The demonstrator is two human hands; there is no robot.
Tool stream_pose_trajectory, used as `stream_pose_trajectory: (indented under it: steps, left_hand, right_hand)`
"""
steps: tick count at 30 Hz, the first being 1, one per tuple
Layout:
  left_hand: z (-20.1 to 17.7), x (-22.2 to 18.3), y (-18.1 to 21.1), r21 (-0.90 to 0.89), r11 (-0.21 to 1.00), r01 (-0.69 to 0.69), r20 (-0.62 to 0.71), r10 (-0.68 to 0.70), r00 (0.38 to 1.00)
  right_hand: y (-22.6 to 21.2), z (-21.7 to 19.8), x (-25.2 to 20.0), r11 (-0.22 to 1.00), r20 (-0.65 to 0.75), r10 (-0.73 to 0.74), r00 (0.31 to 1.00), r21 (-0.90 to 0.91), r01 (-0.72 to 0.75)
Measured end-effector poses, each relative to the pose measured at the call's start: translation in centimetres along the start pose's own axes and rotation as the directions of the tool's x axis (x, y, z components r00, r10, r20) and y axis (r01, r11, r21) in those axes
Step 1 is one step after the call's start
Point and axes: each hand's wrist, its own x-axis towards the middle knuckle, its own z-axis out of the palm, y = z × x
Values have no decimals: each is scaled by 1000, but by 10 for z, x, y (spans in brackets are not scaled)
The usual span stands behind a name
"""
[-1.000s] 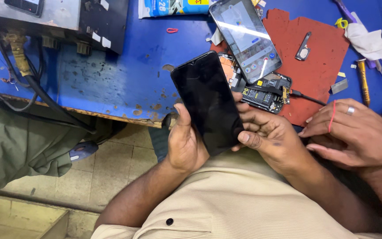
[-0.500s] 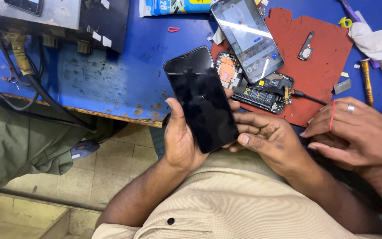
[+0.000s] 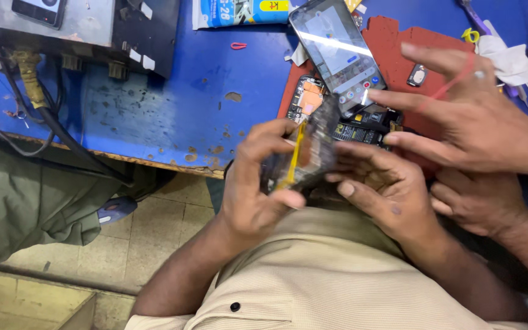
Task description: The person disassembles a smartphone, removes the battery, and reassembles the device. They handle the phone casing, battery, and internal components, then test the device by powering it on.
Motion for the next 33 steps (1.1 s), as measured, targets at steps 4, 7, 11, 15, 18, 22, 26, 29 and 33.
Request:
stream_pose_trajectory:
  steps: [4, 7, 11, 15, 18, 22, 26, 29, 33]
  left_hand:
    - [-1, 1, 8, 562, 803, -198, 121, 157, 980]
    - [1, 3, 7, 640, 726, -251, 175, 181, 968]
    - [2, 3, 4, 664, 686, -296, 215, 204, 955]
    - [3, 3, 2, 662, 685, -305, 232, 200, 952]
    - [3, 2, 1, 665, 681, -305, 242, 190, 952]
    - [3, -1, -1, 663, 687, -298, 245, 177, 953]
    - [1, -4, -5, 582, 787, -204, 172, 126, 977]
    - [-7, -5, -11, 122, 992, 9, 36, -13, 999]
    - [-12, 2, -20, -473, 869, 145, -87, -210, 974]
  right_hand:
    - [-10, 0, 3, 987, 36, -110, 993, 124, 104]
    - [-15, 2, 7, 979, 52, -196, 979, 72, 192]
    - [-17, 5, 12, 978, 44, -196, 980, 80, 192]
    - [-17, 5, 15, 975, 56, -220, 974, 53, 217]
    - [-14, 4, 14, 976, 55, -213, 976, 69, 209]
    - [-11, 1, 9, 981, 30, -169, 985, 102, 165]
    - [-4, -2, 3, 983, 32, -166, 986, 86, 162]
    - [1, -6, 0, 980, 86, -178, 980, 107, 169]
    - [5, -10, -6, 975, 142, -146, 979, -149, 167]
